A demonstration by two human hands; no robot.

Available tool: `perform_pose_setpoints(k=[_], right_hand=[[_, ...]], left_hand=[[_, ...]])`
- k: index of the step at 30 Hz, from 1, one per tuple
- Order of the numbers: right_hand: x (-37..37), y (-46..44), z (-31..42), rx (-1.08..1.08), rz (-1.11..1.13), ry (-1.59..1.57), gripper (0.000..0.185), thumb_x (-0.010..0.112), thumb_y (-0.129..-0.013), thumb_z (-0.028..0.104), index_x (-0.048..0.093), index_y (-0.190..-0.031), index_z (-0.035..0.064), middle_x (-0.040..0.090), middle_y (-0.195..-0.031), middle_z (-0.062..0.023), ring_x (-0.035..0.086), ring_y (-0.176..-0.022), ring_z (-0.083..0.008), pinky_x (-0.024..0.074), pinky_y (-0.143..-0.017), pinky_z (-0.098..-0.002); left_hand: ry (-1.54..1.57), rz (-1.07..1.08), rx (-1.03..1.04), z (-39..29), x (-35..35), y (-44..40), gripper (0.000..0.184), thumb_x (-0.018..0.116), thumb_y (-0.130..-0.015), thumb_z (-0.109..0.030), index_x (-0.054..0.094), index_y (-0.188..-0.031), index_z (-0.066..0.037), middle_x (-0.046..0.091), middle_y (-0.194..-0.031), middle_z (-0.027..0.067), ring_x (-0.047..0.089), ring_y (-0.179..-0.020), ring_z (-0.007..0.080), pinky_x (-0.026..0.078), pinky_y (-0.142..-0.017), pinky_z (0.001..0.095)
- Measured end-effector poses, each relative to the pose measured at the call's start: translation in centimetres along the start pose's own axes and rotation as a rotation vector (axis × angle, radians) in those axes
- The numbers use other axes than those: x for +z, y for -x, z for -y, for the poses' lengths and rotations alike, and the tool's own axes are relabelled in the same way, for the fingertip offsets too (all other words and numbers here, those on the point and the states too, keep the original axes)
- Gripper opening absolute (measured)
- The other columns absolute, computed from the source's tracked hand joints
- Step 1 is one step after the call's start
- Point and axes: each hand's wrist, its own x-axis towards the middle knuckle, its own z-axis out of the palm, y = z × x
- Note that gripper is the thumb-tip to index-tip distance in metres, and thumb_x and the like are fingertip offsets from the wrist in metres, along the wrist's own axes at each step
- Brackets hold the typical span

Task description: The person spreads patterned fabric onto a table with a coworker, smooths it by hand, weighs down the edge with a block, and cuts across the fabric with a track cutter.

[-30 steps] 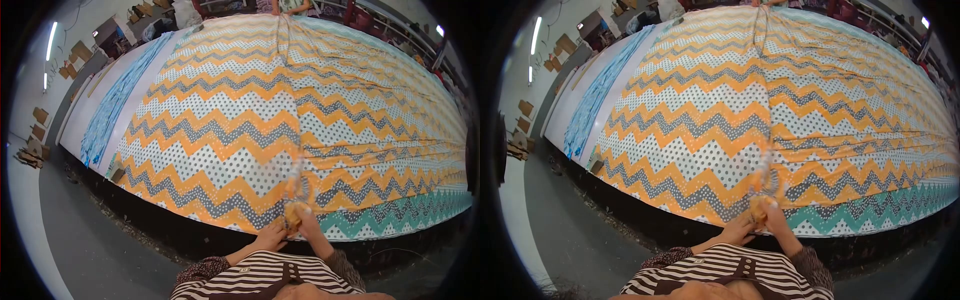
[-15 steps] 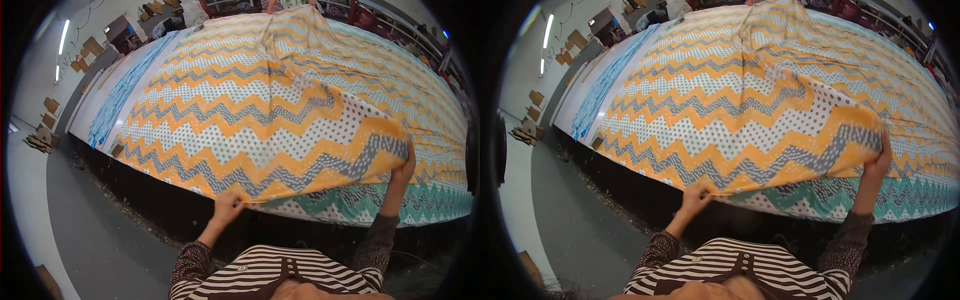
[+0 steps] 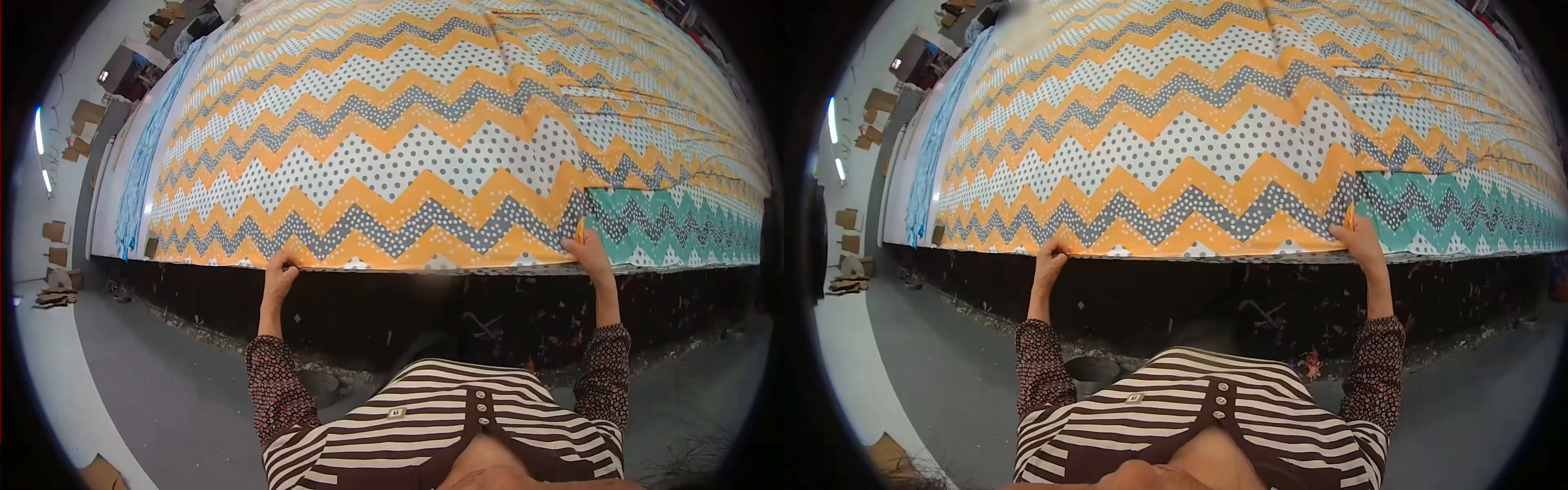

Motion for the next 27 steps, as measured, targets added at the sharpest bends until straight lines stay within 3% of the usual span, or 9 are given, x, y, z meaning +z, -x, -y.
perform_pose_setpoints(k=[5,11,13,17,21,23,24,26,27], right_hand=[[0.3,0.3,-0.7,-0.007,0.006,0.192,0.019,0.062,-0.075,0.012,0.060,-0.085,-0.0037,0.060,-0.071,0.0008,0.050,-0.065,-0.0059,0.0425,-0.057,-0.0256],[1.0,1.2,-0.3,-0.082,-0.023,0.684,0.028,0.065,-0.074,0.023,0.057,-0.081,-0.0029,0.059,-0.069,-0.0227,0.059,-0.066,-0.0383,0.0452,-0.059,-0.0424],[1.3,1.3,-0.5,-0.104,-0.029,0.771,0.030,0.066,-0.075,0.026,0.055,-0.077,-0.0009,0.057,-0.067,-0.0232,0.056,-0.066,-0.0420,0.0427,-0.057,-0.0474],[1.5,1.2,0.1,-0.210,0.015,0.796,0.025,0.064,-0.077,0.020,0.052,-0.071,-0.0020,0.053,-0.063,-0.0225,0.053,-0.059,-0.0407,0.0383,-0.053,-0.0457],[2.3,0.9,1.7,-0.465,0.012,0.601,0.019,0.059,-0.082,0.010,0.052,-0.068,-0.0016,0.051,-0.058,-0.0186,0.051,-0.053,-0.0380,0.0366,-0.050,-0.0415],[3.3,-0.9,3.5,-0.021,-0.022,0.202,0.021,0.059,-0.087,0.016,0.058,-0.072,0.0009,0.060,-0.067,-0.0062,0.058,-0.061,-0.0236,0.0429,-0.056,-0.0379],[3.5,-2.7,4.2,-0.205,-0.010,0.220,0.018,0.058,-0.089,0.017,0.059,-0.082,0.0005,0.061,-0.076,-0.0048,0.058,-0.070,-0.0197,0.0454,-0.063,-0.0351],[4.1,-7.3,7.9,0.286,0.167,-1.084,0.026,0.054,-0.092,0.019,0.055,-0.111,0.0004,0.060,-0.101,-0.0090,0.058,-0.095,-0.0177,0.0471,-0.086,-0.0312],[2.4,-9.9,7.8,-0.132,0.226,-0.622,0.035,0.051,-0.094,0.024,0.051,-0.120,0.0006,0.059,-0.111,-0.0122,0.057,-0.102,-0.0221,0.0465,-0.090,-0.0351]], left_hand=[[-0.192,0.001,0.044,-0.4,0.1,-0.6,0.003,0.054,-0.064,0.000,0.055,-0.065,-0.003,0.050,-0.070,0.0075,0.051,-0.068,0.0227,0.041,-0.063,0.0316],[-0.986,0.054,0.271,-6.3,3.4,-2.2,0.004,0.058,-0.065,-0.004,0.056,-0.062,-0.006,0.054,-0.069,0.0124,0.053,-0.071,0.0324,0.041,-0.062,0.0409],[-0.504,0.000,0.241,-10.7,10.5,-2.7,0.009,0.063,-0.067,-0.013,0.059,-0.068,-0.005,0.054,-0.071,0.0145,0.054,-0.074,0.0337,0.042,-0.067,0.0417],[0.011,0.386,0.499,-23.6,27.0,-0.6,0.014,0.058,-0.070,-0.005,0.061,-0.083,-0.004,0.056,-0.085,0.0146,0.054,-0.084,0.0347,0.044,-0.072,0.0429],[-0.033,0.396,0.667,-25.7,32.8,2.1,0.033,0.063,-0.072,-0.011,0.055,-0.103,-0.005,0.054,-0.098,0.0125,0.055,-0.089,0.0320,0.047,-0.076,0.0398],[-0.030,0.458,0.669,-24.8,32.9,2.1,0.038,0.068,-0.072,-0.019,0.054,-0.105,-0.007,0.054,-0.101,0.0113,0.055,-0.091,0.0308,0.047,-0.076,0.0390],[-0.019,0.467,0.689,-25.1,32.8,2.3,0.038,0.068,-0.072,-0.019,0.054,-0.105,-0.007,0.054,-0.101,0.0113,0.055,-0.091,0.0308,0.047,-0.076,0.0390],[-0.088,0.372,0.648,-26.0,32.3,2.6,0.041,0.071,-0.071,-0.025,0.056,-0.105,-0.009,0.055,-0.097,0.0090,0.056,-0.090,0.0283,0.047,-0.077,0.0386],[-0.087,0.379,0.667,-26.8,31.9,2.7,0.041,0.071,-0.071,-0.025,0.056,-0.105,-0.009,0.055,-0.097,0.0090,0.056,-0.090,0.0283,0.047,-0.077,0.0386]])
